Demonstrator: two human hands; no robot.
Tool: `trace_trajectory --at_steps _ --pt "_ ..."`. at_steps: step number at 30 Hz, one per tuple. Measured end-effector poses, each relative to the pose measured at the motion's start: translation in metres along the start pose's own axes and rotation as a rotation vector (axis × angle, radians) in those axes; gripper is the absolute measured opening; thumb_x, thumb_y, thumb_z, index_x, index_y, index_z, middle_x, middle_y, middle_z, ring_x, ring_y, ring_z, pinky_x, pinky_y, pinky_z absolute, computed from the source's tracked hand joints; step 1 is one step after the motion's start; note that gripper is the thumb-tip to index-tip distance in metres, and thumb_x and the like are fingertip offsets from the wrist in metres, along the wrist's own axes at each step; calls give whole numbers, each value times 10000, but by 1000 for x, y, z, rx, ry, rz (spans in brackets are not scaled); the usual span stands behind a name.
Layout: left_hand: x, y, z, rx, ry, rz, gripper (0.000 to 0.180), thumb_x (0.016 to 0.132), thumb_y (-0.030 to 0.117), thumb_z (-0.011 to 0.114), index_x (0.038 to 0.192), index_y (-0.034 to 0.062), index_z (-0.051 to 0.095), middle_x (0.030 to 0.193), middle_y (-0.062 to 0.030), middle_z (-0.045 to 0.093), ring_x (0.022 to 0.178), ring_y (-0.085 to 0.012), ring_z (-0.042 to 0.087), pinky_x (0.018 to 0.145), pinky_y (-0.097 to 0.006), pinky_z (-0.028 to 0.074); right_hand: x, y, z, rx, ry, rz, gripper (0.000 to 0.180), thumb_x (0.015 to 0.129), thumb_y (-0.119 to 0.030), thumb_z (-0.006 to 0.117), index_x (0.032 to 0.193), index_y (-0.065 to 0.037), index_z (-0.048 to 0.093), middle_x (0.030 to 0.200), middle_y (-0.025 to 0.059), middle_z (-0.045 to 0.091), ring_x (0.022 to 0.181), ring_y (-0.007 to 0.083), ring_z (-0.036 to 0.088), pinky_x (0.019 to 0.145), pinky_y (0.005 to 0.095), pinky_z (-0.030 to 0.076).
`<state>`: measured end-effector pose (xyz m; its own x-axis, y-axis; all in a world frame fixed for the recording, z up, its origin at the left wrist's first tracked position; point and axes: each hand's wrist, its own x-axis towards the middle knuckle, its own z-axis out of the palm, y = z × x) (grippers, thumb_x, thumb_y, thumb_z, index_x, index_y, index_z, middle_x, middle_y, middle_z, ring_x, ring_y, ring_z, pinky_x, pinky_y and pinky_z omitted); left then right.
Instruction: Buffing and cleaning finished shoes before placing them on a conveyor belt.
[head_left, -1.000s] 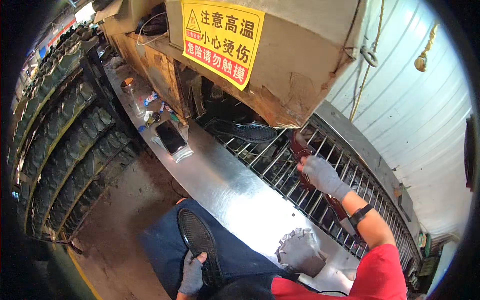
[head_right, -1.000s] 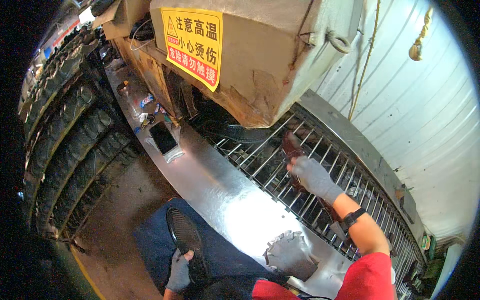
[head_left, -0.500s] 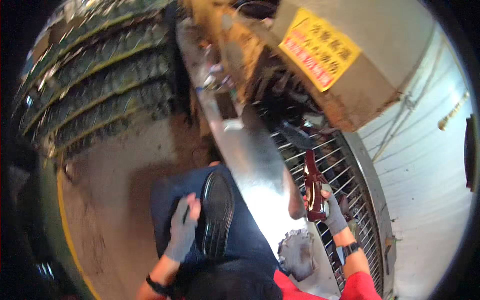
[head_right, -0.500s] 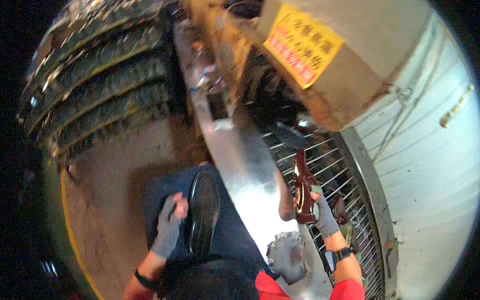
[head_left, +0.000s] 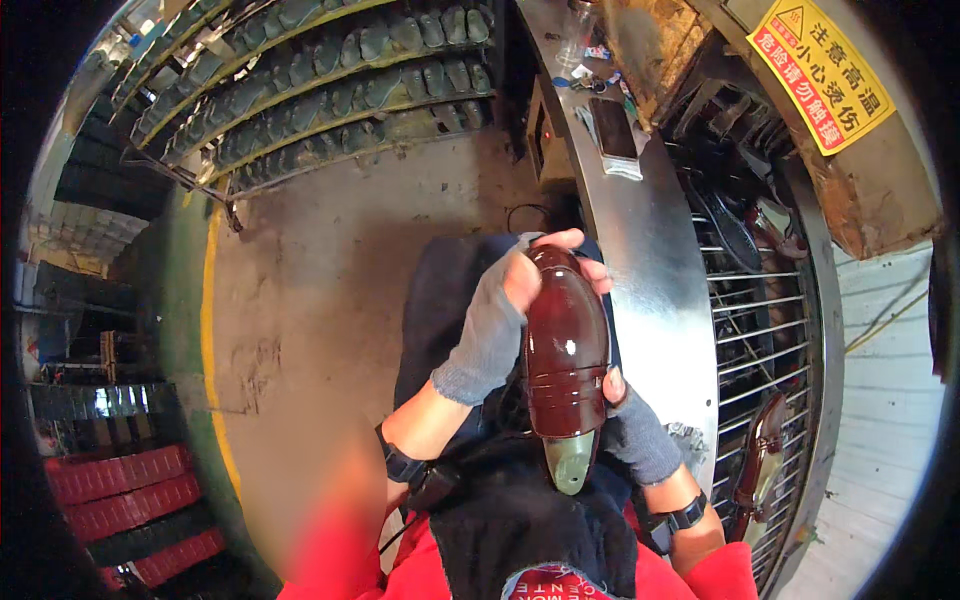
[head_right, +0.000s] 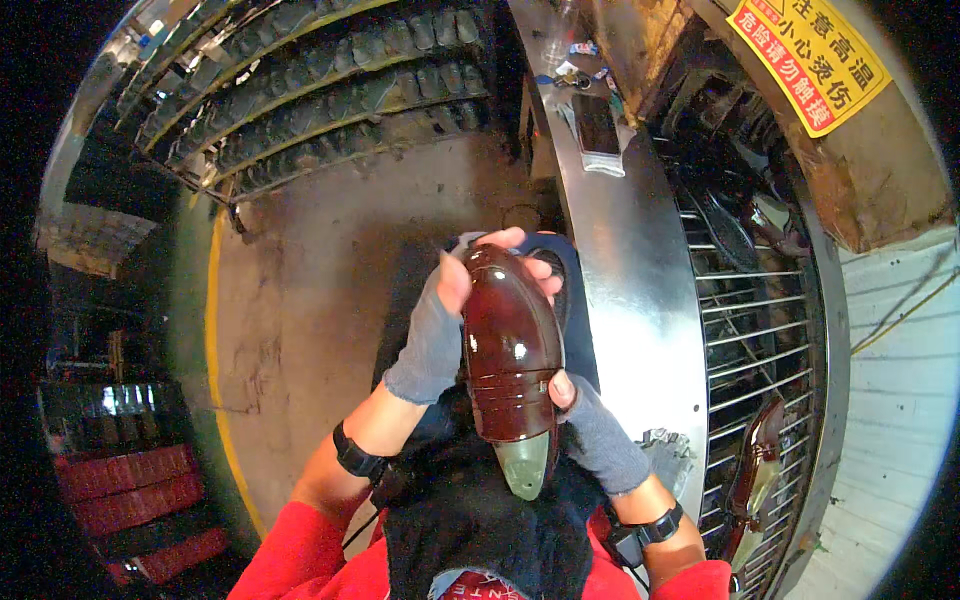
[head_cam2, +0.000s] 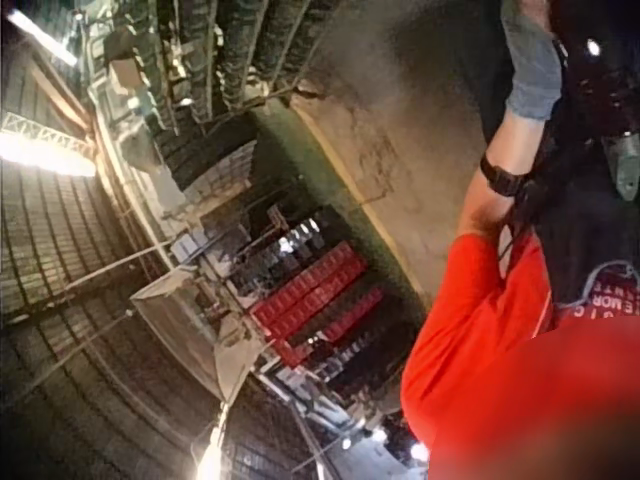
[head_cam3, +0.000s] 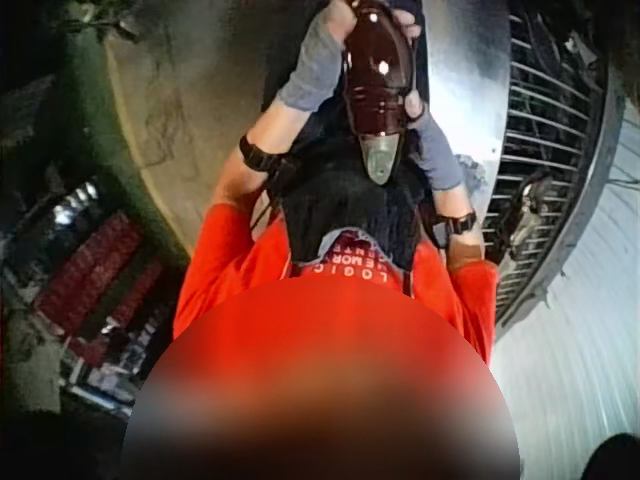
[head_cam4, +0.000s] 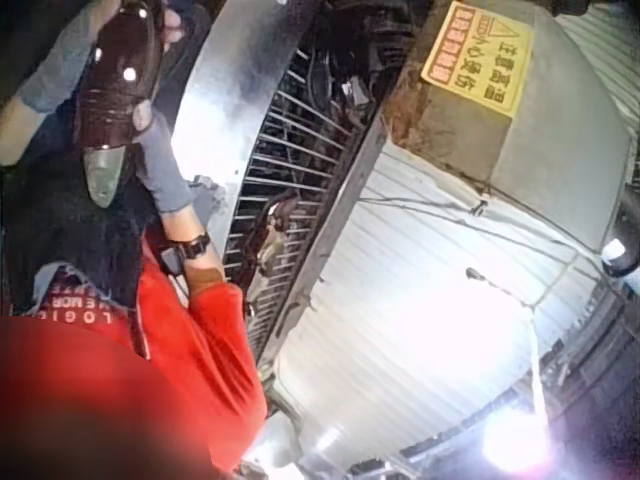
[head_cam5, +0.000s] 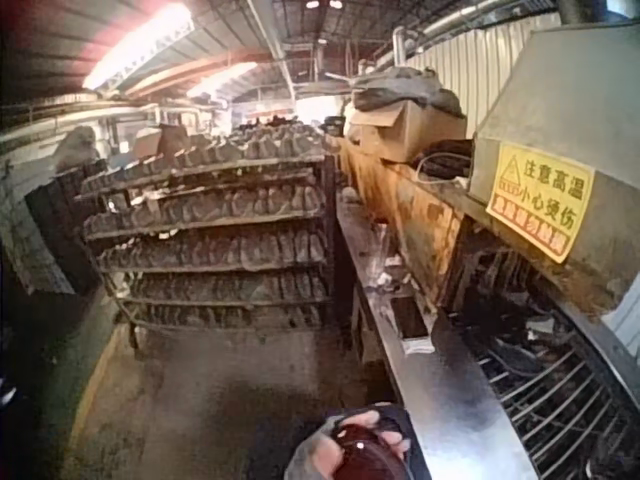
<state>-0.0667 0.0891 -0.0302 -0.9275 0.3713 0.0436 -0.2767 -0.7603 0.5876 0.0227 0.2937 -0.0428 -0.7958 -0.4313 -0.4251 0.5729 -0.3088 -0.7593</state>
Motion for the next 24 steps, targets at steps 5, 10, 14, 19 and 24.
trace_trajectory --at_steps 5,10,14,19,24 --pt "33 -35 -76 905 156 135 602 1050 517 589 1429 50 582 1343 -166 660 1239 -337 640 1093 -425 501 -1 0 -2 313 87 22 911 860 -593 763 1409 88 509 1220 313 681 1013 500 729 930 597 616" --pt "36 -53 -80 1559 35 372 493 929 277 768 1350 68 621 1283 -175 675 1149 -377 666 957 -391 545 -9 -19 -36 352 47 25 926 869 -637 719 1396 96 515 1172 315 694 1021 482 733 921 574 622" --pt "47 -21 -45 665 359 -174 476 960 222 720 1349 -38 633 1220 -135 732 1114 -197 684 980 -338 546 -23 -27 -25 207 276 -75 952 872 -673 699 1416 85 509 1176 291 700 1008 451 741 911 536 631" --pt "39 21 -26 230 -27 -18 531 1066 372 512 1446 5 570 1268 -140 704 1162 -209 666 1048 -361 528 6 16 -40 318 279 5 1113 859 -853 578 1471 71 468 1257 281 673 1073 449 719 955 562 608" --pt "23 24 -25 279 -22 -6 670 1123 547 362 1557 42 442 1407 -214 645 1183 -240 679 1043 -384 563 25 22 12 330 172 61 945 945 -747 585 1529 -16 452 1364 233 651 1141 374 710 1031 542 577"
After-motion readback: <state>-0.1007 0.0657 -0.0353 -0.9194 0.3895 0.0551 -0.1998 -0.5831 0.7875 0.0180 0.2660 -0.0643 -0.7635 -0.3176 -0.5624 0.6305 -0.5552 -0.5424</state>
